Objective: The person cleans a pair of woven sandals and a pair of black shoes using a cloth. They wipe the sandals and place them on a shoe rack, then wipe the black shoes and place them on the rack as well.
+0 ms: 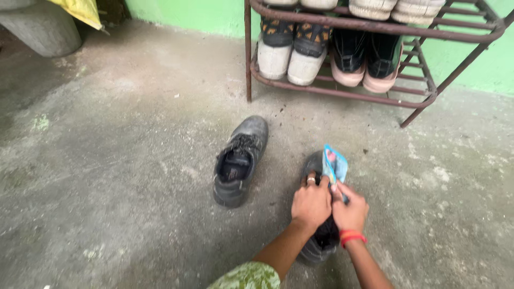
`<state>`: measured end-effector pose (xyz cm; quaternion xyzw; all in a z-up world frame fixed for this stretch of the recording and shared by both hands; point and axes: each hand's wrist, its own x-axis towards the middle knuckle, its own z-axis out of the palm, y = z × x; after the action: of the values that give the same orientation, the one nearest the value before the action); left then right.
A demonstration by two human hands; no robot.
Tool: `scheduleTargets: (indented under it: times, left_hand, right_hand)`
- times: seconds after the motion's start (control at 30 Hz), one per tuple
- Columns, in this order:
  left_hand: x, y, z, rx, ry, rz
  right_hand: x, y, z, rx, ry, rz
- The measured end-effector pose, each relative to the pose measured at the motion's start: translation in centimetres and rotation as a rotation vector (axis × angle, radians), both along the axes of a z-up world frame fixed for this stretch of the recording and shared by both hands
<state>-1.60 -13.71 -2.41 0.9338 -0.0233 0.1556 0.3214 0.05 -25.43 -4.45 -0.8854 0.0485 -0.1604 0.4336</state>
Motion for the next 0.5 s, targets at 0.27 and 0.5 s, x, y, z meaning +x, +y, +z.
scheduleTargets:
  times: [0.27,0.5]
  left_hand:
    - [0.3,0.4,0.4,-0.017,0.055,0.006]
    - [0.3,0.4,1.2,-0.087,0.114,0.041]
  right_hand:
    - [3.4,-0.2,-1.8,0.034,0.001,0.011]
    - [6.6,-0.1,-2.4,-0.026,-0.035,0.031]
